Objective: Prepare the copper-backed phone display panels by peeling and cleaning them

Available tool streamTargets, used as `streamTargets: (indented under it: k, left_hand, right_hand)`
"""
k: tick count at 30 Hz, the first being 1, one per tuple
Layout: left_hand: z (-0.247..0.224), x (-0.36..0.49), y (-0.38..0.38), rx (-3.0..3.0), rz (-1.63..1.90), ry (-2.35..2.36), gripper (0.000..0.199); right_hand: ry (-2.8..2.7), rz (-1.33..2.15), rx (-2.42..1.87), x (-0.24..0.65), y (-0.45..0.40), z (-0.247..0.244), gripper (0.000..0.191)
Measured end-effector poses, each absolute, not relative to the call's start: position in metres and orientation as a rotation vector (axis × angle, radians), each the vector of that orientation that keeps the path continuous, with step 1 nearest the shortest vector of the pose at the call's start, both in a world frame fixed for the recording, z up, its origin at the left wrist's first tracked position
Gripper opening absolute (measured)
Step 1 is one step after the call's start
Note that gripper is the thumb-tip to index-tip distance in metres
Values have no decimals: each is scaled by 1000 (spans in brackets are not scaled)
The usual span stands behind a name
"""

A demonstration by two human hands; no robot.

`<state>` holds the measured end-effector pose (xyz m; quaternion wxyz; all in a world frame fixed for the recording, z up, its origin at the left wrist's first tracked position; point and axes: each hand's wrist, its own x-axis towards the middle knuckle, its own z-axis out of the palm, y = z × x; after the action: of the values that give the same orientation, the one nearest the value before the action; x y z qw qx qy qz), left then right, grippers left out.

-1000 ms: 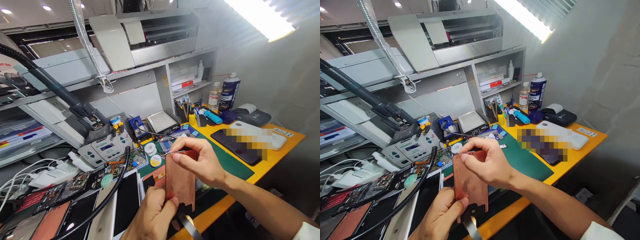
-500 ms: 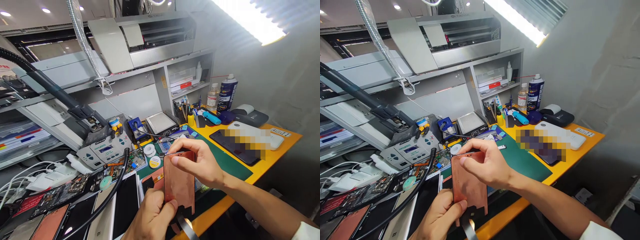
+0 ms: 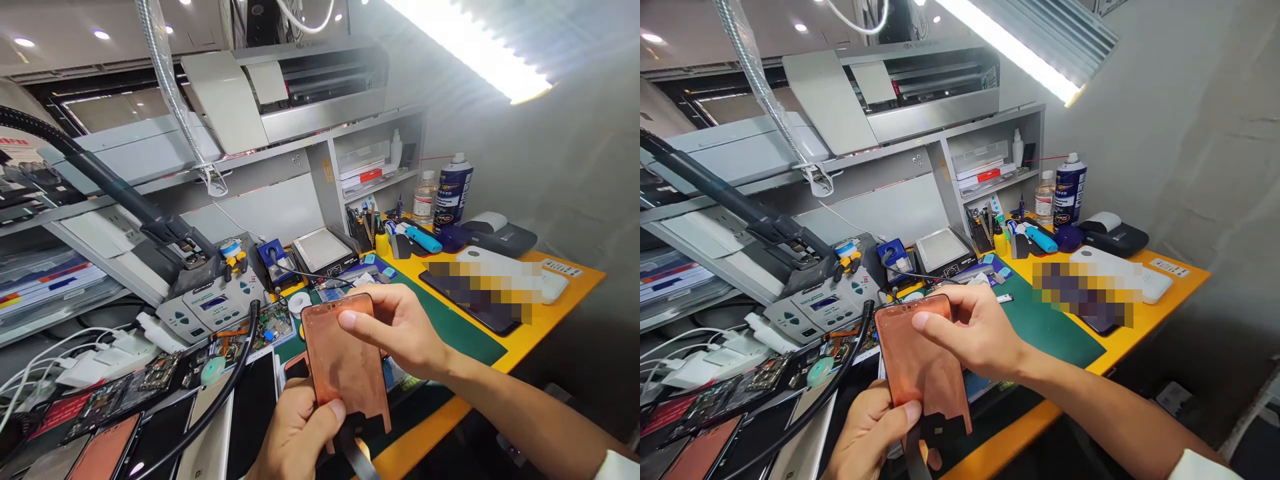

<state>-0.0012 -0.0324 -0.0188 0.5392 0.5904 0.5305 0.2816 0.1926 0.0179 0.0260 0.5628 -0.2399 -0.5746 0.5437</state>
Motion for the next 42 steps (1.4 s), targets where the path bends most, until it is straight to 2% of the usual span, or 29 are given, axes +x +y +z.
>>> streamTargets:
  k: [9, 19, 25, 29, 36, 42]
  left_hand:
    - [-20, -1, -34, 1323, 687, 1250, 52]
    - [-28, -2, -32, 1148, 801, 1150, 49]
    - [-20, -4, -34, 1100, 809, 804, 37]
    - [-11, 3, -37, 1229, 799, 946, 48]
    - [-10, 10, -28, 1187, 833, 987, 40]
    - [-16, 2, -13, 1088, 1021, 1018, 37]
  right_hand:
    - [-1387, 1245, -563, 193, 18, 29, 40]
    - [-1338, 1311, -615, 192, 18, 27, 33]
    - [-1338, 1356, -583, 192, 21, 25, 30]
    - [-1342, 1352, -631, 193, 28, 21, 37]
    - [-1232, 1597, -626, 191, 44, 10, 39]
    - [-1287, 1670, -615, 192, 58, 5, 38]
